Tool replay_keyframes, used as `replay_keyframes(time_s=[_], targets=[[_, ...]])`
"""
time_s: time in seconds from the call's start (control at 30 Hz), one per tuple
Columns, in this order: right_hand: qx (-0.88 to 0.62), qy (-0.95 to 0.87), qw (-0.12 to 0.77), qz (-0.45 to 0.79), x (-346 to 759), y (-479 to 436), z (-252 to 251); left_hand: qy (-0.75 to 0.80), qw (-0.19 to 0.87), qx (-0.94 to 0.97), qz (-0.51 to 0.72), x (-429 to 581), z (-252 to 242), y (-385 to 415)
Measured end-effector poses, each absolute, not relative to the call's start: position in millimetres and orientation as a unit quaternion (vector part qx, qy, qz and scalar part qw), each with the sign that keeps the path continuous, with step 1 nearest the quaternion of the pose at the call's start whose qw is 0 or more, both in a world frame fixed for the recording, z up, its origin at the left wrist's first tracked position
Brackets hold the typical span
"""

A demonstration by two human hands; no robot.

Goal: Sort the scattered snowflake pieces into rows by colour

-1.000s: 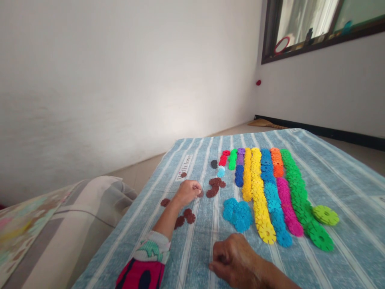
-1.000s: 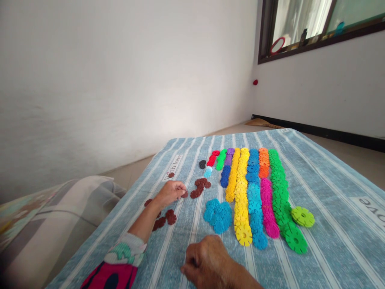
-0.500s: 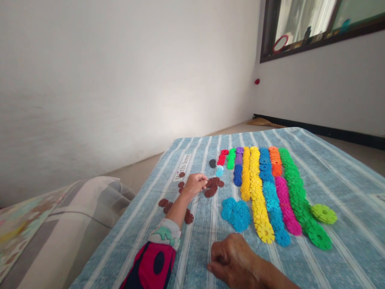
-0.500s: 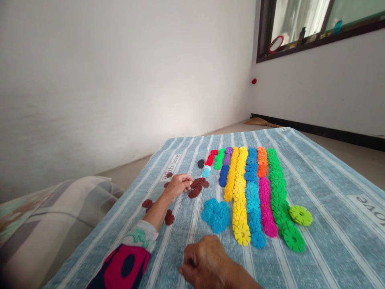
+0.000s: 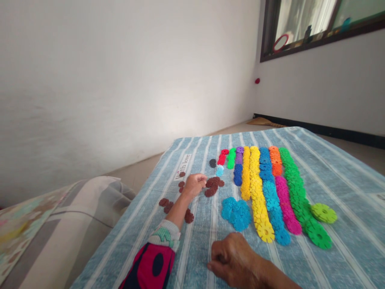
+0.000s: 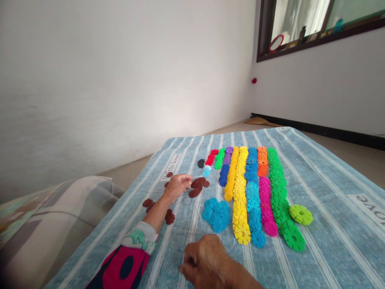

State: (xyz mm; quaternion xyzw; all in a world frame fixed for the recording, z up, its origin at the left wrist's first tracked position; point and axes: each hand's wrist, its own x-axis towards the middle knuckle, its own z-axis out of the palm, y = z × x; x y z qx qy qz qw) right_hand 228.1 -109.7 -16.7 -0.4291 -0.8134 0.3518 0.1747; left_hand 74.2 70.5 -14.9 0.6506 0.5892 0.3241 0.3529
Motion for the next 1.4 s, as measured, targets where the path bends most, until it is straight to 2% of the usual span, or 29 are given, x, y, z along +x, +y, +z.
replay_keyframes(time_s=[0.2,0.53,0.8,1.2,1.4], targets=[[-0.428,-0.811,0.186,0.354,229.2,-108.9,-16.3,0.597,0.317,0.675,0.294,56.7,-11.1,64.2],[-0.43,-0.814,0.185,0.343,227.8,-110.1,-17.3,0.586,0.275,0.757,0.091,3.0,12.3,21.4],[-0.426,-0.815,0.194,0.342,228.4,-110.1,-21.1,0.553,0.22,0.804,0.017,13.0,28.8,-7.7],[-0.417,-0.81,0.216,0.352,228.6,-110.8,-26.6,0.544,0.24,0.804,0.014,16.5,29.0,-8.0],[-0.424,-0.807,0.213,0.351,229.2,-111.2,-25.1,0.551,0.257,0.792,0.055,16.2,30.3,-9.8]])
